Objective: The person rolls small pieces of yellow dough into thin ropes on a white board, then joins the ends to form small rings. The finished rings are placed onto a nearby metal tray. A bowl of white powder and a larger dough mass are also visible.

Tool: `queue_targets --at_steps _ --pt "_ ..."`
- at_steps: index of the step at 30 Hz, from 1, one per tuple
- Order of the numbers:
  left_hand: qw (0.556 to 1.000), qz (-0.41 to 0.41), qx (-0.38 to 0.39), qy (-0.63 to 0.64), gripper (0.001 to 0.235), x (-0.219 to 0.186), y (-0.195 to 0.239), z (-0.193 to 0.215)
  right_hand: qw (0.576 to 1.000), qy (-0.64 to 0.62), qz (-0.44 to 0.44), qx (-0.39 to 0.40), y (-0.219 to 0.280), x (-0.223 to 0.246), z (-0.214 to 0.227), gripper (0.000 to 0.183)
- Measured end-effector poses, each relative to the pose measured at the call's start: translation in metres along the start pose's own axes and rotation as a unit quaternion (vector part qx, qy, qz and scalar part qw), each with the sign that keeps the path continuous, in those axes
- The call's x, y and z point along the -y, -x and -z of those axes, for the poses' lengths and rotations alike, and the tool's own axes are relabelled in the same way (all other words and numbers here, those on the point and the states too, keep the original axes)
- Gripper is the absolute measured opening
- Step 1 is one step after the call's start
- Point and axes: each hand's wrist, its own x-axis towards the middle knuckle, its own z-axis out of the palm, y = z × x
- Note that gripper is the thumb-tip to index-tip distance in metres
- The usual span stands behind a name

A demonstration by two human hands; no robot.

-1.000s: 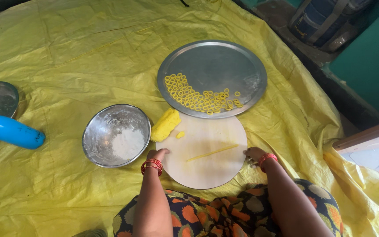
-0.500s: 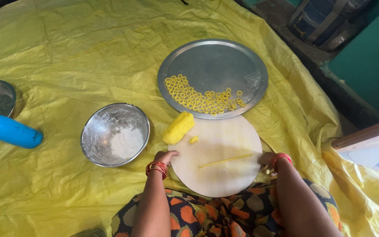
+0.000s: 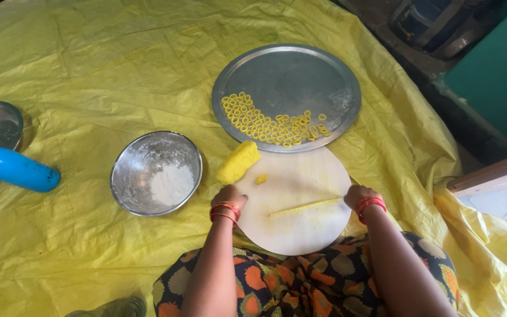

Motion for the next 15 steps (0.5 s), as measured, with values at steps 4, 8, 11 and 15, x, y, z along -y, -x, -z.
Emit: queue_targets --at_steps 4,8,11,15 --pt "0.999 -0.040 -0.026 0.006 0.017 -0.030 0.039 0.027 0.972 -0.225 -0.042 -0.054 0.035 0.051 0.017 0.039" --pt "0.997 -0.071 -0.031 0.012 0.025 -0.032 0.071 0.054 0.975 0.026 0.196 -0.099 0.077 0.114 0.021 0.074" --pt "0.989 -0.110 -0.089 0.031 0.035 -0.027 0.091 0.069 0.981 0.074 0.179 0.009 0.094 0.146 0.024 0.096" --pt "0.974 -0.158 -0.146 0.071 0.040 -0.020 0.112 0.079 0.986 0.073 0.151 -0.021 0.089 0.161 0.023 0.104"
